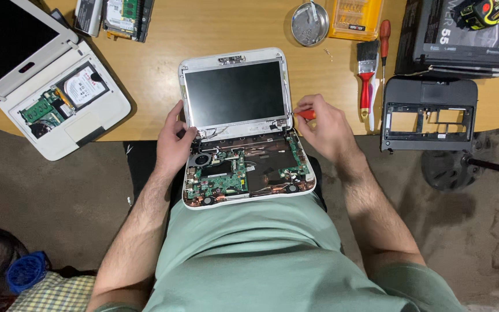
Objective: The person removes the laptop screen bezel and unscrews the display panel using a screwdriver. They then detach the screen and set it aside, exposing the internal components.
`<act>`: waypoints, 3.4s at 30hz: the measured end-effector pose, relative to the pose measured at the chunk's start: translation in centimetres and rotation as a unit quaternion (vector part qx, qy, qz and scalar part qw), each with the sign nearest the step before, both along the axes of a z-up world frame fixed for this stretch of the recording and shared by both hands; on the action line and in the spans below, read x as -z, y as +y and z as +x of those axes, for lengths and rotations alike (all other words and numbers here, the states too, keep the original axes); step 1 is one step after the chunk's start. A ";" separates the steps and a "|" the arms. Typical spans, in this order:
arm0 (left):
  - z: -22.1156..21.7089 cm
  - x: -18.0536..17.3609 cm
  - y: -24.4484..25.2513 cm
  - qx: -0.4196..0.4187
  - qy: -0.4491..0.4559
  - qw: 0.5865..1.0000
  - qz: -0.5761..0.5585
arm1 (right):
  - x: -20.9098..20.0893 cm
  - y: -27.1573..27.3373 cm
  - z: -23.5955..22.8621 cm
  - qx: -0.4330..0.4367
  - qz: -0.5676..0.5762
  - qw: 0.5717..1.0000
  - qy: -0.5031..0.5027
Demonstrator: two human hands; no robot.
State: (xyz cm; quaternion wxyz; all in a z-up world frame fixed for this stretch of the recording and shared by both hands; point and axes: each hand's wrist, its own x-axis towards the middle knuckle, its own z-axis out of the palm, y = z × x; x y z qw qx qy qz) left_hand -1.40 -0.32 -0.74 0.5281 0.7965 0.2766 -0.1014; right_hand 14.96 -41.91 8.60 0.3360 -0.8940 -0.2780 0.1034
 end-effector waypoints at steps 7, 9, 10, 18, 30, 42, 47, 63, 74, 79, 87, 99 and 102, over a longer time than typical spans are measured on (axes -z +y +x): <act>0.0 0.1 0.3 0.006 0.008 1.000 0.000 | -5.2 3.0 1.8 0.086 -0.209 0.965 0.130; 0.2 0.1 0.3 0.008 0.007 1.000 -0.002 | -4.2 2.7 2.5 0.037 -0.233 0.963 0.133; 0.3 0.0 0.4 0.008 0.006 1.000 -0.002 | -5.9 3.8 2.5 0.037 -0.233 0.963 0.133; 0.4 -0.6 0.2 0.007 0.027 1.000 -0.003 | -13.6 8.2 2.4 0.030 -0.285 0.934 0.213; 0.7 -1.2 -0.3 0.001 0.034 0.999 0.001 | -8.7 5.5 1.9 0.010 -0.308 0.944 0.117; 0.4 -0.2 -0.3 -0.010 0.017 1.000 -0.007 | -5.4 3.7 3.5 0.004 -0.304 0.944 0.128; 0.4 -0.5 -0.3 -0.005 0.015 1.000 -0.003 | -6.6 4.5 3.2 -0.027 -0.240 0.958 0.156; 0.3 -0.5 -0.2 0.001 -0.010 1.000 0.004 | -3.2 3.1 2.8 -0.006 -0.311 0.946 0.088; 7.4 -7.4 -4.0 0.277 -0.186 0.906 0.258 | -5.2 4.0 2.7 0.036 -0.338 0.928 0.153; 12.9 -4.4 -10.5 0.428 -0.262 0.834 0.232 | -4.0 3.5 2.7 0.020 -0.288 0.949 0.128; 16.9 -2.5 -15.0 0.482 -0.297 0.780 0.267 | -3.0 2.6 2.3 -0.007 -0.173 0.984 0.032; 16.7 -3.5 -15.3 0.456 -0.314 0.775 0.304 | -7.0 3.8 2.0 -0.074 -0.070 0.994 0.049; 16.6 -3.7 -15.1 0.458 -0.309 0.782 0.288 | -6.5 3.8 1.6 -0.046 -0.212 0.975 -0.047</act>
